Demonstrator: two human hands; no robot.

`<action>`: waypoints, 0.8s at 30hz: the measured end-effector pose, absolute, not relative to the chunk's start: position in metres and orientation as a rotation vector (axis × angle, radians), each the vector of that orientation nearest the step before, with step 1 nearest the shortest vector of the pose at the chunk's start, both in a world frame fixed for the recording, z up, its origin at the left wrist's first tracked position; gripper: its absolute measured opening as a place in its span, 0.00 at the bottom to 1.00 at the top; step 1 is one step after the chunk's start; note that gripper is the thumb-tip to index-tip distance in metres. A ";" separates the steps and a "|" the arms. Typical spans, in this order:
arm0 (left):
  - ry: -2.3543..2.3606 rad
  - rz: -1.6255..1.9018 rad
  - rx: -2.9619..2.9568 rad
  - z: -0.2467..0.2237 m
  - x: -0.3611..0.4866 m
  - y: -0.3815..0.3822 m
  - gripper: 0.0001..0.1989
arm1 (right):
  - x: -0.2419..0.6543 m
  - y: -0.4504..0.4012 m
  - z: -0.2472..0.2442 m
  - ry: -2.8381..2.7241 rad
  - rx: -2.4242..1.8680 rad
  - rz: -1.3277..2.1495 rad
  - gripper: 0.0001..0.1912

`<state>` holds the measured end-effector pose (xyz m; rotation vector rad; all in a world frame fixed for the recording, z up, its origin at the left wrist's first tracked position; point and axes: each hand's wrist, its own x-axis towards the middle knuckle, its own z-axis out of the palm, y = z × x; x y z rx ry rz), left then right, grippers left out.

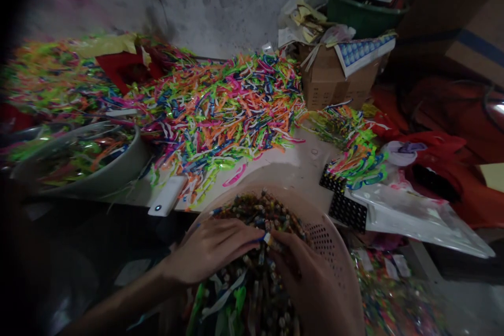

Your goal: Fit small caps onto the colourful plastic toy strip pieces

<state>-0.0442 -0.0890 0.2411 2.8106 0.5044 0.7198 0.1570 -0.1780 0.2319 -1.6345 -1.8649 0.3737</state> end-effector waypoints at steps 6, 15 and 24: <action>0.381 0.702 3.049 0.251 -0.049 -0.087 0.15 | 0.154 -0.175 0.235 -1.841 -1.633 0.400 0.11; 0.268 0.658 3.107 0.260 -0.051 -0.081 0.18 | 0.163 -0.176 0.251 -2.018 -1.805 0.469 0.16; 0.269 0.682 3.170 0.262 -0.047 -0.080 0.16 | 0.160 -0.173 0.242 -2.078 -1.557 0.466 0.17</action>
